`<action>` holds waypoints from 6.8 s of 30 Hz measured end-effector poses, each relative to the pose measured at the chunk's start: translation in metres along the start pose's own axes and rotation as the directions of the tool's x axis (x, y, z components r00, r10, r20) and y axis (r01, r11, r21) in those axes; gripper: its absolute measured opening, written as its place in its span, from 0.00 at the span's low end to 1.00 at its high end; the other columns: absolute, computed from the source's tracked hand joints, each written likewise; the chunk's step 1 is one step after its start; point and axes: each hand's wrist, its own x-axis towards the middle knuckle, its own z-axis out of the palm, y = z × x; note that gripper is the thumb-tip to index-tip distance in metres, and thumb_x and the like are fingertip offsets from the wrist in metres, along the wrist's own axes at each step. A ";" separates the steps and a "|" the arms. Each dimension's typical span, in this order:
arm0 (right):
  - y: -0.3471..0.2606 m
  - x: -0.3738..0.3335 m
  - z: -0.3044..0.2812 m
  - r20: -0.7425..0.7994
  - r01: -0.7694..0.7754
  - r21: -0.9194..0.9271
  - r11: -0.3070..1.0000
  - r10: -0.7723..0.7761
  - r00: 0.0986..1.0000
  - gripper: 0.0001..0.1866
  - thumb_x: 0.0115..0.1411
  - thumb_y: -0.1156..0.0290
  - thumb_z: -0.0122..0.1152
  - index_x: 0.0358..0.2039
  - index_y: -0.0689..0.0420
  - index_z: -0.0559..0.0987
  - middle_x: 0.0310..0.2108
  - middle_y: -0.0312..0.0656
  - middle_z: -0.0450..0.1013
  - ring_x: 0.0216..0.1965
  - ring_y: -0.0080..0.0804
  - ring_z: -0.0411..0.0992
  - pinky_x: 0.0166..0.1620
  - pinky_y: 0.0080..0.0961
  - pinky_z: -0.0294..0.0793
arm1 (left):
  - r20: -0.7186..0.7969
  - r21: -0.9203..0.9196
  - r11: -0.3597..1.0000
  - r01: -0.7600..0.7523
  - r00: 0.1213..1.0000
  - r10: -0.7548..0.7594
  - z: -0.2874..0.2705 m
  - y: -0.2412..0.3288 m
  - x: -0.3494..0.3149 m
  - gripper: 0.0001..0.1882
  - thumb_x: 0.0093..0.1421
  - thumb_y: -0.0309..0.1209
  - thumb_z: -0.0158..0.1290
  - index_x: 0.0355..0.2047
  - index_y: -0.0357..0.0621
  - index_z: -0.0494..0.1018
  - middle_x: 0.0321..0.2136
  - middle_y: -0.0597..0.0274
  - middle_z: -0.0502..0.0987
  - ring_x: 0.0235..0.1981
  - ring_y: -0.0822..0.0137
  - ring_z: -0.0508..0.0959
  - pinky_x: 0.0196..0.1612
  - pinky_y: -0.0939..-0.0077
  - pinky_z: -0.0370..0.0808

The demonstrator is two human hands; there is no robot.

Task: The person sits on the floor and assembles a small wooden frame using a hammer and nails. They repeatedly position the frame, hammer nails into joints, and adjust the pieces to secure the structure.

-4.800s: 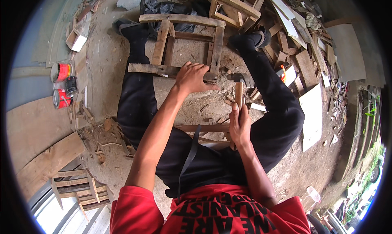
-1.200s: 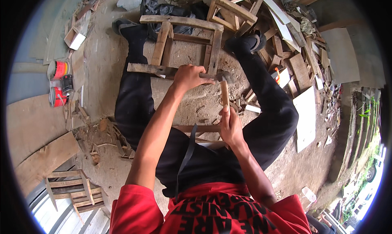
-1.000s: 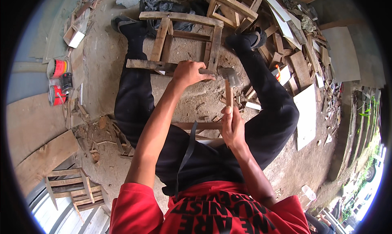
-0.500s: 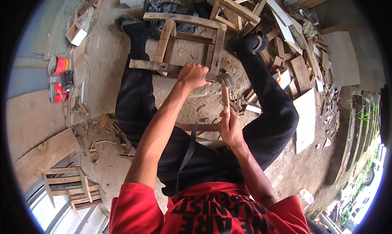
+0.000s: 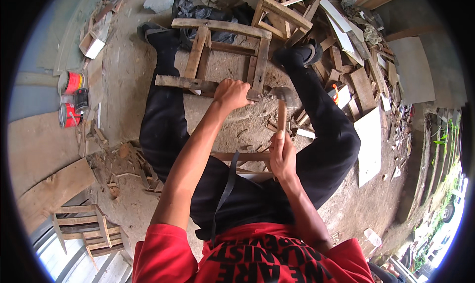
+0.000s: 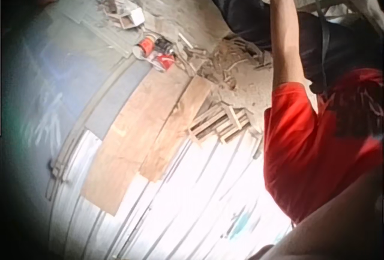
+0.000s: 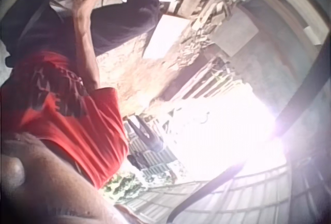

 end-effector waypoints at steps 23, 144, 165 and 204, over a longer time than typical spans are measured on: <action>0.003 -0.019 0.001 -0.033 -0.033 0.076 0.997 0.036 0.999 0.22 0.75 0.57 0.41 0.31 0.61 0.70 0.17 0.41 0.67 0.18 0.28 0.67 0.25 0.31 0.67 | -0.042 0.007 1.000 0.010 0.999 -0.010 -0.006 0.002 -0.003 0.28 0.46 0.56 0.68 0.31 0.42 0.80 0.30 0.48 0.83 0.37 0.48 0.84 0.42 0.57 0.79; 0.042 -0.062 0.002 -0.009 -0.130 0.079 0.988 0.131 0.991 0.16 0.73 0.57 0.48 0.36 0.58 0.70 0.20 0.31 0.64 0.18 0.17 0.61 0.22 0.21 0.61 | -0.112 0.039 0.995 -0.089 0.989 0.093 0.021 -0.010 0.007 0.20 0.55 0.49 0.65 0.27 0.42 0.80 0.16 0.60 0.80 0.16 0.69 0.78 0.19 0.69 0.76; 0.066 -0.013 0.006 0.124 -0.043 -0.170 0.985 0.065 0.990 0.25 0.73 0.52 0.43 0.31 0.63 0.71 0.17 0.43 0.67 0.19 0.36 0.67 0.24 0.38 0.65 | -0.009 0.009 0.999 -0.052 0.999 0.052 0.011 -0.001 0.012 0.04 0.50 0.25 0.55 0.23 0.45 0.79 0.20 0.56 0.82 0.19 0.69 0.79 0.22 0.68 0.76; 0.040 -0.030 0.010 0.167 -0.120 0.080 0.990 0.106 0.980 0.23 0.75 0.52 0.39 0.31 0.58 0.69 0.19 0.30 0.61 0.20 0.16 0.59 0.23 0.20 0.60 | -0.110 -0.045 0.999 0.003 0.994 -0.008 0.008 0.001 0.002 0.07 0.47 0.23 0.53 0.22 0.44 0.81 0.24 0.48 0.83 0.26 0.59 0.85 0.28 0.63 0.79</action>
